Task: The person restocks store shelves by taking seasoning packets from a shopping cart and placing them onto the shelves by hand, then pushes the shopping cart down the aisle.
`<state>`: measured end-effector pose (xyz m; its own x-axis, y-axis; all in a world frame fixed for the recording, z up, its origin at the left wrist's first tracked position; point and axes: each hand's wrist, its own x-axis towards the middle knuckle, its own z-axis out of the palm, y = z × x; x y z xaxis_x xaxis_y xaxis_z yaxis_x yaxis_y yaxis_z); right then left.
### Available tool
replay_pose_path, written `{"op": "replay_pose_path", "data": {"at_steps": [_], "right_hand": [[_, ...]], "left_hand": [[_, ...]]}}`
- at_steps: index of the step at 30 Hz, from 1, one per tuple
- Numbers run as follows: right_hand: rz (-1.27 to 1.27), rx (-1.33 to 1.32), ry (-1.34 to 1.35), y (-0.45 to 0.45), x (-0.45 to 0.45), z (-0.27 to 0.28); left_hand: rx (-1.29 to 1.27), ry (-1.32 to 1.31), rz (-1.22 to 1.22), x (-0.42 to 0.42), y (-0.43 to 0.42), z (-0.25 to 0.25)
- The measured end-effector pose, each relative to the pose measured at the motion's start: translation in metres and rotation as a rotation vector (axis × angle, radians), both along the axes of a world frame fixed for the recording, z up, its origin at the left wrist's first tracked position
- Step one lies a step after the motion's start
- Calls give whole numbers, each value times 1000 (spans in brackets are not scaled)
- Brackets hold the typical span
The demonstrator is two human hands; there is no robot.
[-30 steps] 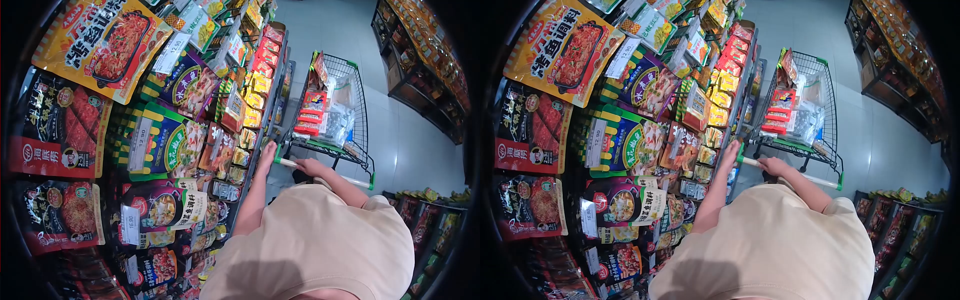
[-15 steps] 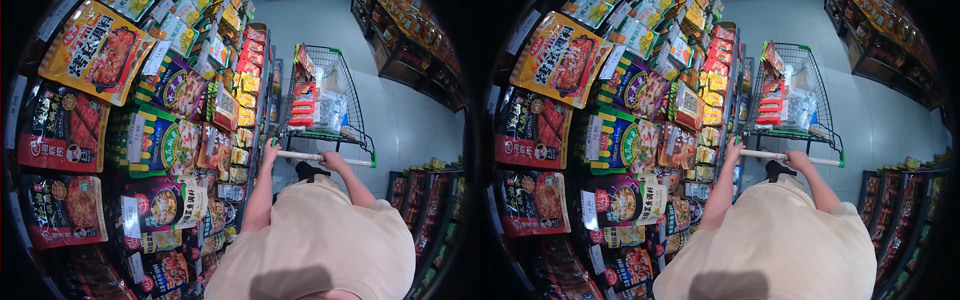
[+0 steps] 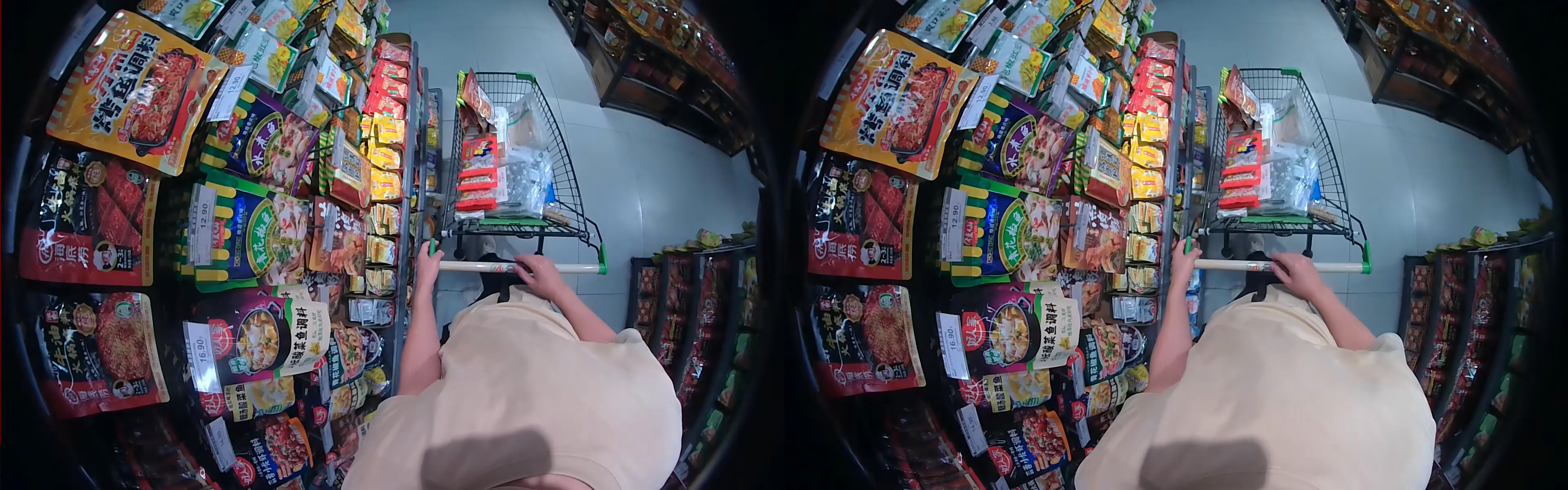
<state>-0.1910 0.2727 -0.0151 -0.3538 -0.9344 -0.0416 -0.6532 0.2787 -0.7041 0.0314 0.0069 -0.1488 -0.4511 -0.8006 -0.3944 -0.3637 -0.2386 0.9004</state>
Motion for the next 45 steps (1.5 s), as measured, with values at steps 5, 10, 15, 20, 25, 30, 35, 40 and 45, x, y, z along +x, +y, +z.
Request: {"op": "replay_pose_path", "data": {"at_steps": [5,10,15,20,25,30,35,40,45], "right_hand": [[-58,-325,138,12,16,-1],[-151,-293,174,-13,-19,-10],[-206,12,-7,-30,-40,-49],[-93,277,-75,-31,-45,-84],[-215,243,-24,-24,-46,-86],[-435,271,227,-29,-68,-84],[-518,284,221,-30,-65,-70],[-449,304,180,-36,-72,-74],[-437,363,121,-44,-75,-75]], "left_hand": [[-26,-27,37,33,20,10],[116,39,66,54,41,45],[182,17,37,66,51,50],[232,27,16,73,61,37],[207,-13,-3,67,66,52],[196,-68,-66,60,61,56],[201,-209,-193,66,55,65],[-232,-272,-396,52,27,63],[-292,-211,-347,-68,-58,76]]}}
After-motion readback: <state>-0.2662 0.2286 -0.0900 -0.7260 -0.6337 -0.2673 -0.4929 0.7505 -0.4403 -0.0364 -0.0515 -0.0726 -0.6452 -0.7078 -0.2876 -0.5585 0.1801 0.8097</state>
